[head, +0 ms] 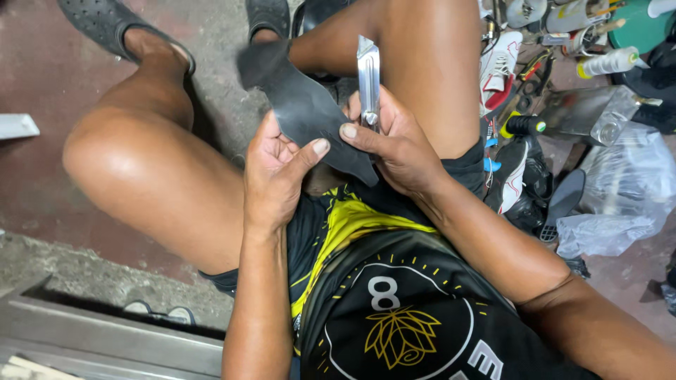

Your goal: The person trims the edges of a black rubber shoe sole using a utility knife while holding the sole by hand.

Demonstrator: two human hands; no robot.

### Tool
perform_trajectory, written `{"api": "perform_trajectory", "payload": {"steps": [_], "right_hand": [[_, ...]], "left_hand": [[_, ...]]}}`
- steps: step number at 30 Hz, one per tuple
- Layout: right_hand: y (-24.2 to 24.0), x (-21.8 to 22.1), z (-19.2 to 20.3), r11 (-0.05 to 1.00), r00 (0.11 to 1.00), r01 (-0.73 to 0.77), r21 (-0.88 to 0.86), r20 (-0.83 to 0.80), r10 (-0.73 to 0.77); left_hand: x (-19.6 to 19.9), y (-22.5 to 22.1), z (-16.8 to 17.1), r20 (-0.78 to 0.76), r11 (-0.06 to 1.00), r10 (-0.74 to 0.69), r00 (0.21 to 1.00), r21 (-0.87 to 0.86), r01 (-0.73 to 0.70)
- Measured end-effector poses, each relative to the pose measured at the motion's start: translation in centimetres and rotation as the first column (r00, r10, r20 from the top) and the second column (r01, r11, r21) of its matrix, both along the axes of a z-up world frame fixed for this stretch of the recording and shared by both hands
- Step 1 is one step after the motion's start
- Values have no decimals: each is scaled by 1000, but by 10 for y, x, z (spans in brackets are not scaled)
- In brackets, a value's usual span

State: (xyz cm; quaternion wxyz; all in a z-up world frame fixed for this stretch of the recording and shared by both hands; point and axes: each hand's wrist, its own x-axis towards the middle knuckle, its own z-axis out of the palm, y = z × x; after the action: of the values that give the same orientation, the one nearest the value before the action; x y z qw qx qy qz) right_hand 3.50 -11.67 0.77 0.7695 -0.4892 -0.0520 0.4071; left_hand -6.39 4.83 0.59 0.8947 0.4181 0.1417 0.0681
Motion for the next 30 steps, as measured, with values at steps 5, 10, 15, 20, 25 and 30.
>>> {"api": "perform_trajectory", "payload": {"steps": [5, 10, 15, 20, 25, 30], "right_hand": [[-10, 4, 11, 990, 979, 75, 118, -199, -51], [-19, 15, 15, 992, 937, 38, 120, -350, 7], [-27, 22, 22, 987, 941, 69, 145, -337, -16], [-32, 29, 25, 981, 955, 120, 155, -289, -71], [-31, 31, 22, 988, 973, 125, 94, -206, -103], [-27, 30, 19, 981, 977, 90, 173, -207, -53]], "left_hand": [[13, -7, 7, 35, 987, -70, 997, -141, 74], [21, -10, -1, 49, 946, -143, 989, -286, 151], [31, -16, -9, 43, 941, -148, 988, -302, 154], [42, -25, 3, 83, 971, -104, 991, -209, 120], [47, -22, 23, 1, 989, -121, 993, -88, 121], [49, -19, 24, 17, 986, -117, 993, -117, 118]]}}
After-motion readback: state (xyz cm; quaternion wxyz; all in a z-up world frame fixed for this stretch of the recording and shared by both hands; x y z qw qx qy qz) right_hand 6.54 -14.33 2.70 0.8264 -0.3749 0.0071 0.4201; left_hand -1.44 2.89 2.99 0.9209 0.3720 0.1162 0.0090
